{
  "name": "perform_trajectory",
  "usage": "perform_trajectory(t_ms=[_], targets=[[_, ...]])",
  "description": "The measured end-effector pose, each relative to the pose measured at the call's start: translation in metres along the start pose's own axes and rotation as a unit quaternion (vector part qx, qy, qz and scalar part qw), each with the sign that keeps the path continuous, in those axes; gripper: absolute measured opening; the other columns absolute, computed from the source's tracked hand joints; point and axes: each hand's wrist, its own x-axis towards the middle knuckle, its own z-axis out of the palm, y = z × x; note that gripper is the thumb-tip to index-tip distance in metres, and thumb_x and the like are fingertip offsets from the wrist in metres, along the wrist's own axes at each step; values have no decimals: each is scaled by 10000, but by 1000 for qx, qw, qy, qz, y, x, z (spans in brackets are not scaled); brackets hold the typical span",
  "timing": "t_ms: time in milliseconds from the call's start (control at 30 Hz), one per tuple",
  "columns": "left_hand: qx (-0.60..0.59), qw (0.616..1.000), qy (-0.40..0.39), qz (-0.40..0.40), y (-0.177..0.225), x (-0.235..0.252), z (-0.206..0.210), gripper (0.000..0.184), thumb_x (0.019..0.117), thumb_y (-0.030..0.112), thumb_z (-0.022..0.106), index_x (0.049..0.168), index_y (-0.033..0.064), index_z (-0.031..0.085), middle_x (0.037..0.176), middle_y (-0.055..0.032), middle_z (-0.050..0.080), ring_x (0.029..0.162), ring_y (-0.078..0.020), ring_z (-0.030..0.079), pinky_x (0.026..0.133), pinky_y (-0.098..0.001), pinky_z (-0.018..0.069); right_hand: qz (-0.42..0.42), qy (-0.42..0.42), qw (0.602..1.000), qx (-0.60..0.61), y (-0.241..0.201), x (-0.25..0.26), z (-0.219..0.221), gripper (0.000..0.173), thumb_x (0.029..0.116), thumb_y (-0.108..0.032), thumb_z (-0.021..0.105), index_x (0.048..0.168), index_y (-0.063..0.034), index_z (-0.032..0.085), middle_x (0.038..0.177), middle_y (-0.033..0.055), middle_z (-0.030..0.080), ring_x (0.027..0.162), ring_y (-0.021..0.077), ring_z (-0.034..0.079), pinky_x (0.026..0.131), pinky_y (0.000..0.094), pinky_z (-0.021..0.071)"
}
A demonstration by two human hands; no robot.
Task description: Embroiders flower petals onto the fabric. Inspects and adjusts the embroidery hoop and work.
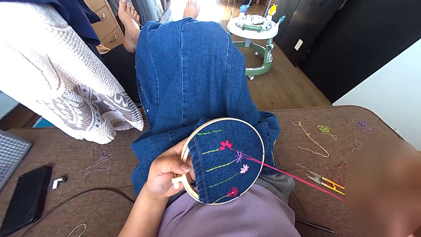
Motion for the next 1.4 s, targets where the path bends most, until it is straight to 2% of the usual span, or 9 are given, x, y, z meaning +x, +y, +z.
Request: perform_trajectory(t_ms=[67, 133, 233, 300, 400, 467, 1033, 1167, 1400], targets=[[2, 1000, 4, 3, -1, 0, -2, 361, 932, 16, 552, 1267, 82, 668, 1080, -46, 744, 952, -83, 715, 873, -251, 580, -19, 18, 996, -88, 15, 3, 6, 86, 1030, -321, 624, 1036, -235, 631, 836, -124, 655, 642, -13, 630, 553, 143, 551], [3, 1000, 10, 7, -1, -1, -3, 355, 932, 22, 558, 1263, 80, 673, 1086, -53, 745, 954, -88, 718, 877, -257, 585, -34, 38, 985, -168, 34, 6, 24, 94, 1037, -338, 607, 1062, -248, 618, 881, -118, 636, 663, -6, 629, 557, 159, 567], [8, 1000, 9, 9, -1, 0, -1, 366, 927, 20, 550, 1268, 79, 670, 1107, -54, 741, 985, -95, 717, 891, -270, 586, -40, 18, 983, -176, 65, 8, 55, 58, 1025, -231, 616, 1061, -197, 647, 985, -48, 631, 745, 51, 665, 633, 223, 627], [5, 1000, 5, 8, -1, 0, 0, 364, 932, 25, 545, 1269, 77, 671, 1118, -56, 740, 1001, -101, 716, 902, -275, 583, -41, 4, 985, -168, 79, 9, 71, 65, 1016, -189, 621, 1049, -160, 668, 985, -28, 633, 760, 50, 671, 659, 223, 635], [3, 1000, -5, 7, -1, 1, 0, 375, 938, 27, 541, 1286, 90, 665, 1125, -45, 740, 1011, -91, 713, 914, -264, 577, -34, 19, 979, -200, 91, 12, 85, 77, 998, -197, 631, 1019, -147, 685, 867, -50, 602, 681, -1, 589, 583, 150, 540], [2, 1000, -4, 10, -1, 1, 1, 363, 938, 23, 544, 1269, 90, 677, 1114, -42, 745, 1001, -90, 717, 909, -263, 578, -34, 35, 975, -215, 95, 14, 89, 81, 983, -188, 624, 1009, -138, 683, 847, -57, 579, 648, -29, 541, 557, 116, 492], [-2, 1000, -6, 5, -1, 0, -3, 376, 938, 20, 546, 1291, 88, 658, 1108, -44, 742, 979, -83, 716, 899, -255, 577, 19, 38, 989, -141, 94, 14, 91, 102, 942, -115, 606, 1010, -110, 682, 773, -62, 603, 592, -22, 537, 521, 114, 468], [22, 1000, 11, 11, -2, -3, -3, 364, 926, 34, 564, 1267, 96, 677, 1081, -37, 749, 949, -77, 720, 864, -238, 583, 31, 36, 991, -126, 93, 15, 91, 114, 930, -99, 604, 1013, -110, 682, 748, -63, 597, 582, -18, 532, 515, 118, 461], [23, 1000, -4, 4, 0, -4, -5, 360, 930, 24, 566, 1267, 99, 670, 1071, -27, 745, 930, -58, 709, 862, -227, 574, 38, 34, 992, -113, 92, 16, 92, 79, 973, -113, 623, 1030, -112, 678, 794, -40, 621, 581, 10, 548, 504, 132, 473]])
